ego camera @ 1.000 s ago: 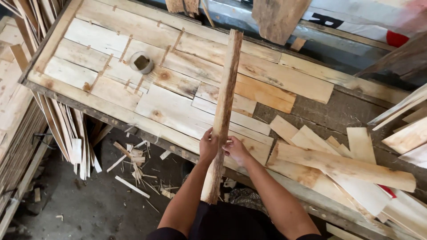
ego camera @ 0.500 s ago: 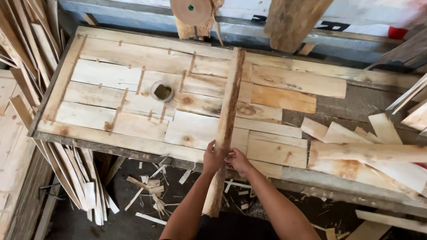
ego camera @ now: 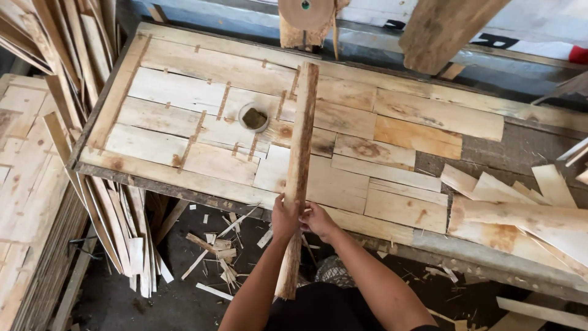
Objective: The user is applying thin strips of wood veneer to cover joints and decorative lines on a handcrafted wooden door panel.
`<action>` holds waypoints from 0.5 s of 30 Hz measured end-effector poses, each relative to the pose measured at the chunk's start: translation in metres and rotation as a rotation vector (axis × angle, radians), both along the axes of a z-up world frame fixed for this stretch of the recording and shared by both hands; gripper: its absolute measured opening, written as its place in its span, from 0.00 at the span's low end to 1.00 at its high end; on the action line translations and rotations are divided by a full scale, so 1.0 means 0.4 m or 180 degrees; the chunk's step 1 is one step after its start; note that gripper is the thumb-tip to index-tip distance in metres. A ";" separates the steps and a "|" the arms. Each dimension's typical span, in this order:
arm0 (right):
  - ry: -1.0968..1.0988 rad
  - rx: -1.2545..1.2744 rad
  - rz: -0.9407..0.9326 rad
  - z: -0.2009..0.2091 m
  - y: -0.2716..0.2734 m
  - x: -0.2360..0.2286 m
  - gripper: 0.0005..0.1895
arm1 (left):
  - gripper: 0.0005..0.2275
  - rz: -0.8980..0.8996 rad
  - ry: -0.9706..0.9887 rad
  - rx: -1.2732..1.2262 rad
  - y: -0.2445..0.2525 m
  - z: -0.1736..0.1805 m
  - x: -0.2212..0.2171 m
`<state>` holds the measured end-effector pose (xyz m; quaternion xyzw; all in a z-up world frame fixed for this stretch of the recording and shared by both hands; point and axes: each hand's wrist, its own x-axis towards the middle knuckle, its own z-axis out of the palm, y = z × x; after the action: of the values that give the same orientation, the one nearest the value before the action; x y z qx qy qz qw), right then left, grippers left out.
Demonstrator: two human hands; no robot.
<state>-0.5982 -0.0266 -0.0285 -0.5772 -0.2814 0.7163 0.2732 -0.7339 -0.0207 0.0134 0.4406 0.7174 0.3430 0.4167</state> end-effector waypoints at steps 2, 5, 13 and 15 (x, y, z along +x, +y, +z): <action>0.0152 -0.0002 0.0032 0.004 0.016 -0.013 0.14 | 0.28 0.0062 0.0057 0.0084 0.010 -0.015 -0.013; 0.0366 0.0054 0.0133 0.000 0.041 -0.030 0.12 | 0.31 0.0154 0.0209 0.0255 0.017 -0.022 -0.030; 0.0621 0.0251 0.0498 0.034 0.145 -0.096 0.13 | 0.49 0.0200 0.0930 -0.0157 0.082 0.057 -0.066; 0.0599 0.0291 0.0844 0.073 0.173 -0.094 0.13 | 0.53 0.0366 0.0577 -0.0808 0.109 0.111 -0.063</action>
<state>-0.6358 0.0425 0.0006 -0.4523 -0.3606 0.7834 0.2273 -0.7591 0.0230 0.0577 0.3718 0.8136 0.2318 0.3822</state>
